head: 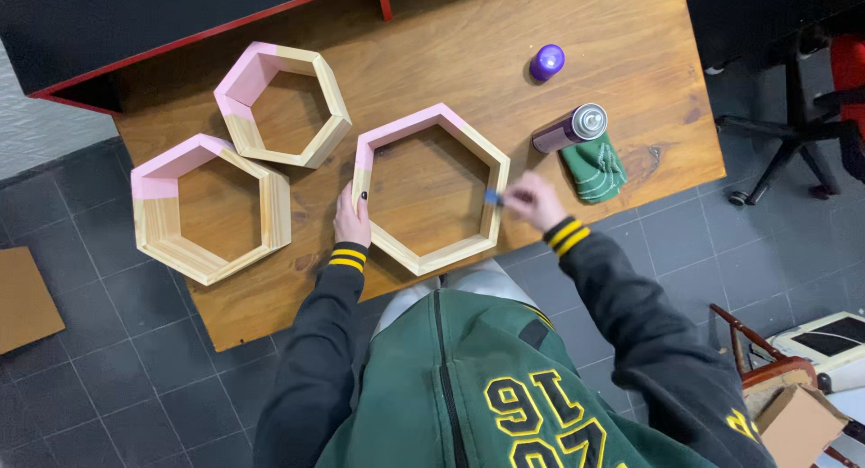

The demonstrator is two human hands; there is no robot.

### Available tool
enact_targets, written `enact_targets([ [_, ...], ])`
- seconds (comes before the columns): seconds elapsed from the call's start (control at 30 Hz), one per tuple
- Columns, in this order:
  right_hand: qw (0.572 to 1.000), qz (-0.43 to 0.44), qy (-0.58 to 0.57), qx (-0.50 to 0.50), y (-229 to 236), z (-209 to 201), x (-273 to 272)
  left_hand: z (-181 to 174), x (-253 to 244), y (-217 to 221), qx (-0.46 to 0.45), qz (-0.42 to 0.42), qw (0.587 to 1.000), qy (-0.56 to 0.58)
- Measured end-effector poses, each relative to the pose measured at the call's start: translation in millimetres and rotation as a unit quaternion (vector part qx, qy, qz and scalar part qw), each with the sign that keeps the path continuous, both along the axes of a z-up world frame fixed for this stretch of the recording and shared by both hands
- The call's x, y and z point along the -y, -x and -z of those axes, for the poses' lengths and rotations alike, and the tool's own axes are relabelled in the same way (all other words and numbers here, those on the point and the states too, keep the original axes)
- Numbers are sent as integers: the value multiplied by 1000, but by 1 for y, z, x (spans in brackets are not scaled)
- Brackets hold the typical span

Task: The person paints the inside and outer edges of hexagonal wooden boxes using a small blue sponge brush.

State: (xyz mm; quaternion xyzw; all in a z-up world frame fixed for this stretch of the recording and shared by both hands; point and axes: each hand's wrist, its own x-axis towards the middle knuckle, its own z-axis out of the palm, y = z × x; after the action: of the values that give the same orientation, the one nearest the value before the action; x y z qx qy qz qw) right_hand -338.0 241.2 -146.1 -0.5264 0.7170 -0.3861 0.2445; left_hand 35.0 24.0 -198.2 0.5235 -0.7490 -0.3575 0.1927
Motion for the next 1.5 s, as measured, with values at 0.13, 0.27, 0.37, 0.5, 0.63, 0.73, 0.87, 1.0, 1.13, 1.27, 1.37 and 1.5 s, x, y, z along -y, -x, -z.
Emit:
enact_targets([
  [0.13, 999, 9, -24, 20, -5, 1, 2, 3, 2, -1, 3, -3, 1000, -13],
  [0.27, 997, 71, 6, -41, 31, 6, 33, -4, 0, -1, 6, -4, 1000, -17],
  [0.37, 995, 75, 23, -60, 28, -11, 34, -8, 0, 0, 7, -5, 1000, -23],
  [0.5, 1000, -29, -10, 6, -13, -18, 1, -21, -2, 4, 6, -9, 999, -35],
  [0.63, 999, -40, -26, 4, 10, 8, -2, -24, -3, 6, 3, -21, 999, -39],
  [0.73, 998, 13, -8, -58, 40, 2, 24, -25, -2, 7, 6, -24, 999, -35],
  [0.87, 998, 39, 7, -48, 40, -14, 39, -25, -3, 8, 6, -27, 999, -39],
  [1.0, 996, -86, -6, 6, 0, -2, 16, -34, -4, 9, -16, -29, 999, -38],
  [1.13, 998, -56, -20, -27, 19, 5, 4, -19, -5, 7, -18, -30, 999, -13],
  [1.27, 996, 68, 17, -58, 39, 0, 9, -25, -10, 9, -43, -55, 998, 5],
  [1.37, 992, 123, 19, -20, -5, -2, 4, -15, -20, 7, -66, -93, 993, 11],
  [1.5, 998, 26, 36, 49, -121, -33, 1, -13, -42, 9, -86, -143, 986, 20],
])
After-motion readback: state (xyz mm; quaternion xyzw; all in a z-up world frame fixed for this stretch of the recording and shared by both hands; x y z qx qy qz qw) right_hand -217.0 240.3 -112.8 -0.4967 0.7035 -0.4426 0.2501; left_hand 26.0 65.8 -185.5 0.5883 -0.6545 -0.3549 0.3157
